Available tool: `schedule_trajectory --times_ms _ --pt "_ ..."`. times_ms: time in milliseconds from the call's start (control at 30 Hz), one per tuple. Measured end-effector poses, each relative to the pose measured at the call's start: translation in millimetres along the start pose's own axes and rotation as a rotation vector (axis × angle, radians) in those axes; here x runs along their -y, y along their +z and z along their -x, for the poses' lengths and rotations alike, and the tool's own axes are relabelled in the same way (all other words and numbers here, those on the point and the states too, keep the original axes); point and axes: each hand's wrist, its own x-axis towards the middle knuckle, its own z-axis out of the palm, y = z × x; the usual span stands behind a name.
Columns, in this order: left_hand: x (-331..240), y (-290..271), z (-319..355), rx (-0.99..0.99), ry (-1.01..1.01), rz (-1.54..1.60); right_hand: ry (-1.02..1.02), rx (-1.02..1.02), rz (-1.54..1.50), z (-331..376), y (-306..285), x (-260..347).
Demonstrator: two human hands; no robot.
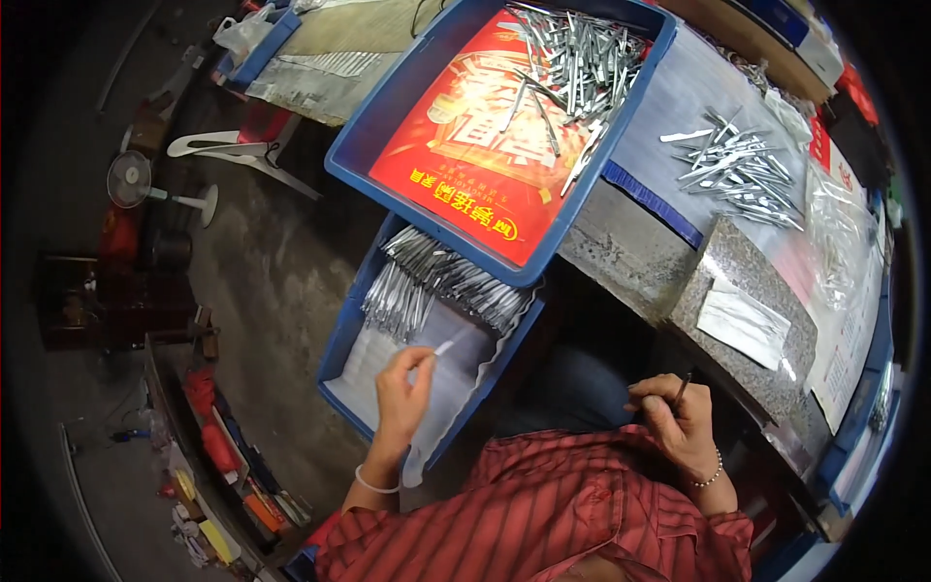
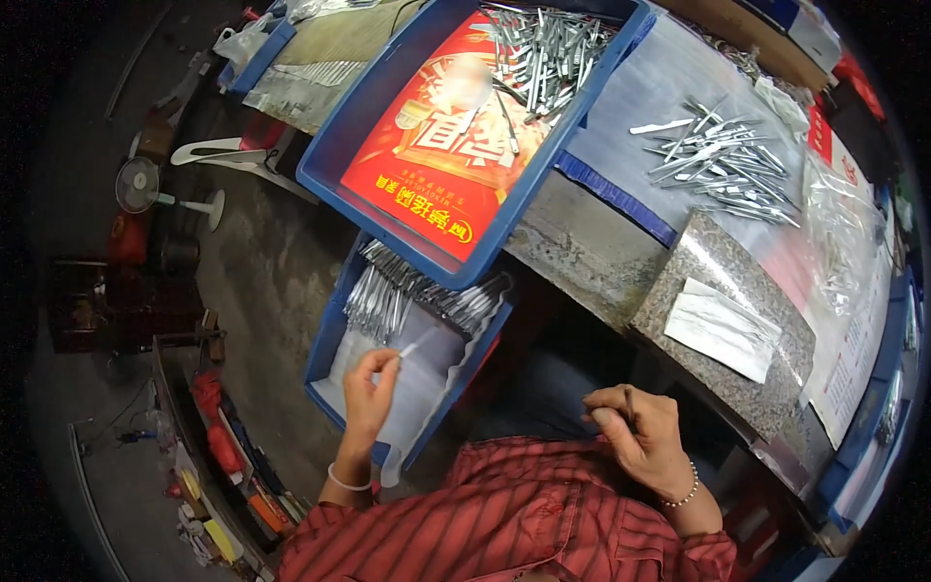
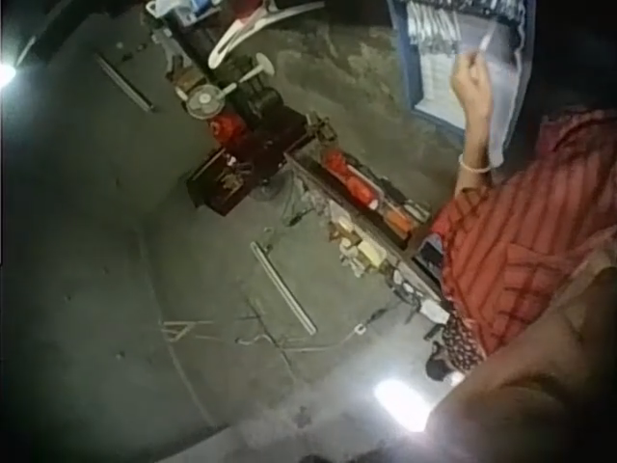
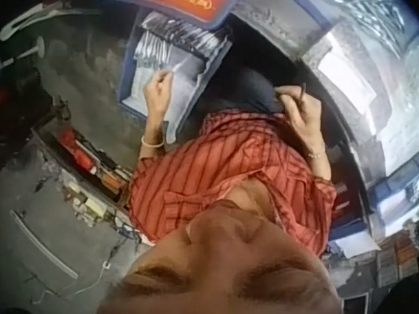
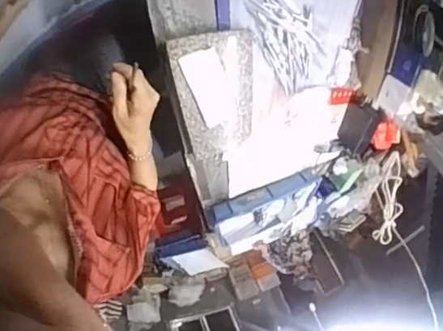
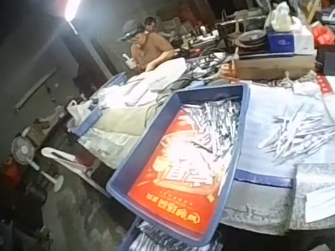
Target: The user is seen sorting and assembling small metal components on a workbench in an industrial setting.
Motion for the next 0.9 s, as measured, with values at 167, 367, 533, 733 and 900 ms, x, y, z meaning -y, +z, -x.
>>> schedule_trajectory --times_ms 167,367,533,733,900 --pt "72 -15 -35 -0.295 0.082 -0.320 -0.099 0.131 0.129 -9 11 -4" --pt "124 -9 -67 -0.352 0.101 -0.651 -0.006 0.140 0.137 -3 11 -2" --pt "106 -2 -75 -0.340 0.272 -0.718 -0.010 0.139 0.113 9 -2 -10" --pt "-74 4 -47 -0.101 0.420 -0.165 0.421 0.268 -0.606 11 -26 -14" --pt "-212 78 -64 0.236 0.790 0.204 0.194 0.173 -0.553 25 -24 -21"
